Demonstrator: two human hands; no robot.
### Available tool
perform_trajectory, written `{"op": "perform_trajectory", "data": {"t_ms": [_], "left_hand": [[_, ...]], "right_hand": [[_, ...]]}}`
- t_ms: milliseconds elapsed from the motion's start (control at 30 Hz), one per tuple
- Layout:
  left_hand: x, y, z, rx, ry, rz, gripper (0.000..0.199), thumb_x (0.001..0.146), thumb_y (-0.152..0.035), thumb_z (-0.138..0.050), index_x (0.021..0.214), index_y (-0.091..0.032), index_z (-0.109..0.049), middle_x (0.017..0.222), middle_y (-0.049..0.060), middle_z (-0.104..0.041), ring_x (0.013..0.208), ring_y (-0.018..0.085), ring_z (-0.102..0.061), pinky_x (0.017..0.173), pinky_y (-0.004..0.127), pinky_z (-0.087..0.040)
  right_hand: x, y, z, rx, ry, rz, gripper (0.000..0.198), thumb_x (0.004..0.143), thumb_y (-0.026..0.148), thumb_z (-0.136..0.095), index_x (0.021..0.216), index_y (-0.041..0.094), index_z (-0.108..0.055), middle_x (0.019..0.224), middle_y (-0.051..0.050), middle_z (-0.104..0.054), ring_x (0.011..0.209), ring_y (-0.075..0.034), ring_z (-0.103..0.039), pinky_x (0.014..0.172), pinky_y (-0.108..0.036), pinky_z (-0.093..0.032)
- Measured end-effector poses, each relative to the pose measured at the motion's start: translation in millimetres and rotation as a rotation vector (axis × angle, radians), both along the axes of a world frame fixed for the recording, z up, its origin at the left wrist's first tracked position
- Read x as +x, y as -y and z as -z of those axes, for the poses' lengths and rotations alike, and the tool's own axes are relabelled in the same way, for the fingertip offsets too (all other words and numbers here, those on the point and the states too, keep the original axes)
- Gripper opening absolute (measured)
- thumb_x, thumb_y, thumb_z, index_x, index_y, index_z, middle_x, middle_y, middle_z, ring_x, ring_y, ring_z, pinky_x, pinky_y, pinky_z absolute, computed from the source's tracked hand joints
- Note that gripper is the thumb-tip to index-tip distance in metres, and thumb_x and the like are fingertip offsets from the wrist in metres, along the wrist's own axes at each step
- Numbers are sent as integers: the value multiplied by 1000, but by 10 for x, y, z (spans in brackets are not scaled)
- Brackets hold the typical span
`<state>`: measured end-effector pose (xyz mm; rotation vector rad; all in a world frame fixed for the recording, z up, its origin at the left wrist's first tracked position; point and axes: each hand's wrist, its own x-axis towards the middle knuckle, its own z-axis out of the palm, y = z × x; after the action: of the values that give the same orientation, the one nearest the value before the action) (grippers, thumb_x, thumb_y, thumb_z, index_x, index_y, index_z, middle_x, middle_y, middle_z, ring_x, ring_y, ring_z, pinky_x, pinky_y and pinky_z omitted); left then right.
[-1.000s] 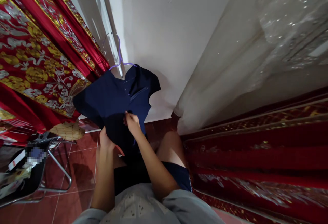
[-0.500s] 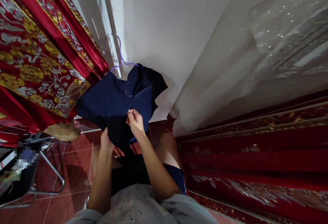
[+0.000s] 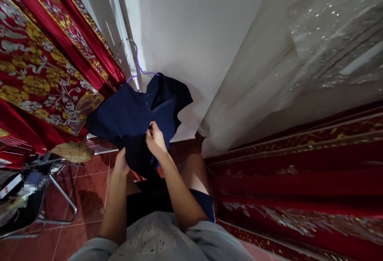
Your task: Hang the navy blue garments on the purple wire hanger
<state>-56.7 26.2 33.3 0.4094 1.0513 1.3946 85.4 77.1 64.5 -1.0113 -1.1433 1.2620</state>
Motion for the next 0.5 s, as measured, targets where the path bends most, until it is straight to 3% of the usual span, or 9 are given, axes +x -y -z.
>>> {"op": "perform_trajectory", "data": {"t_ms": [133, 233, 367, 433, 500], "left_hand": [[-221, -76, 38, 38, -186, -102, 40, 69, -45, -85, 95, -16, -77, 103, 9, -79, 109, 28, -73, 104, 39, -53], [-416, -116, 57, 120, -639, -278, 42, 77, -43, -83, 109, -17, -73, 116, 13, -74, 121, 32, -67, 111, 45, -48], [-355, -76, 67, 352, -1181, -532, 73, 81, -34, -80, 146, -21, -51, 154, 18, -46, 147, 34, -42, 124, 51, -31], [-184, -75, 63, 471, -1248, -424, 71, 84, -31, -77, 149, -24, -48, 153, 16, -48, 146, 31, -45, 123, 50, -33], [6, -113, 51, 548, -1184, -202, 60, 88, -27, -71, 145, -24, -52, 134, 13, -65, 128, 27, -61, 114, 44, -44]], "right_hand": [[59, 13, -7, -3, 22, 36, 6, 82, 29, -50, 84, 23, -48, 49, 9, -44, 46, -10, -41, 49, -23, -31], [110, 24, 55, -17, 27, -12, 10, 81, 30, -51, 75, 22, -48, 47, 8, -45, 44, -9, -39, 49, -23, -29], [116, 45, 127, -56, 35, -61, 16, 81, 30, -49, 67, 22, -49, 49, 5, -47, 46, -9, -43, 49, -23, -31], [87, 65, 115, -84, 49, -103, 17, 80, 30, -51, 66, 21, -53, 49, 5, -49, 46, -9, -44, 49, -23, -32], [55, 98, 76, -100, 81, -159, 19, 80, 34, -55, 67, 20, -58, 47, 5, -50, 45, -9, -43, 49, -23, -32]]}}
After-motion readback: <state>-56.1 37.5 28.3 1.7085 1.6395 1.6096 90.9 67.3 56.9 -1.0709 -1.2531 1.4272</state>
